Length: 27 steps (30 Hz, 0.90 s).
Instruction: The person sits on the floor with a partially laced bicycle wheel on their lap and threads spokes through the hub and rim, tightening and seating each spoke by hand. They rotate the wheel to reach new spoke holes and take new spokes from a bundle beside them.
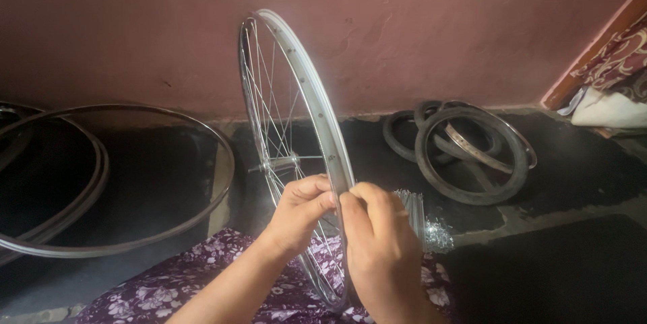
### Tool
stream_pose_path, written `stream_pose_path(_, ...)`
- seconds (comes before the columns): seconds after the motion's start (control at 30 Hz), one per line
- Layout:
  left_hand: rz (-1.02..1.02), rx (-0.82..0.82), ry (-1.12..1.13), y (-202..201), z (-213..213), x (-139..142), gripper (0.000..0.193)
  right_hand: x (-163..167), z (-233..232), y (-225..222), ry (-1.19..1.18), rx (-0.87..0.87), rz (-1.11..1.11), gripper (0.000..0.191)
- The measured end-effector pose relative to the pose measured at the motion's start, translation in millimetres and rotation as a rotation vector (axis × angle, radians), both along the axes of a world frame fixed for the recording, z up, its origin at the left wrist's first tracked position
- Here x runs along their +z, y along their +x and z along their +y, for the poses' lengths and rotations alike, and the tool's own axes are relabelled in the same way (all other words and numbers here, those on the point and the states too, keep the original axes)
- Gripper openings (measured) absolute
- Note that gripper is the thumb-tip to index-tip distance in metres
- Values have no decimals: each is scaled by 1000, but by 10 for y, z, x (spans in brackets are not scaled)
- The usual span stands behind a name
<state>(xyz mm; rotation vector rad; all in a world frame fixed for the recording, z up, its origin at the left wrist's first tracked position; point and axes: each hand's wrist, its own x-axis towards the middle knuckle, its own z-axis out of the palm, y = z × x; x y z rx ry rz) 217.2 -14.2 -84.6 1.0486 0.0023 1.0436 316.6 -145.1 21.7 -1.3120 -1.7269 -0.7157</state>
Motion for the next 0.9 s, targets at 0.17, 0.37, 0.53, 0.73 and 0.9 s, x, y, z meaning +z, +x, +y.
stream_pose_path(0.17,15,45,-13,12,5,3,13,64,53,63,-20,99,118,23)
stream_pose_path(0.37,23,37,34,16,-17,-5,10,-25,49,26,73,61,196,18)
stream_pose_path(0.53,-2,33,20,53,-50,21,10,-76,67,53,103,33,91,18)
stream_pose_path(0.73,55,-78,51,-33,16,84,9,-104,12,83,98,77,-12,23)
stream_pose_path(0.9,49,-147,104,-81,81,129,13,-143,-59,81,126,51,-10,27)
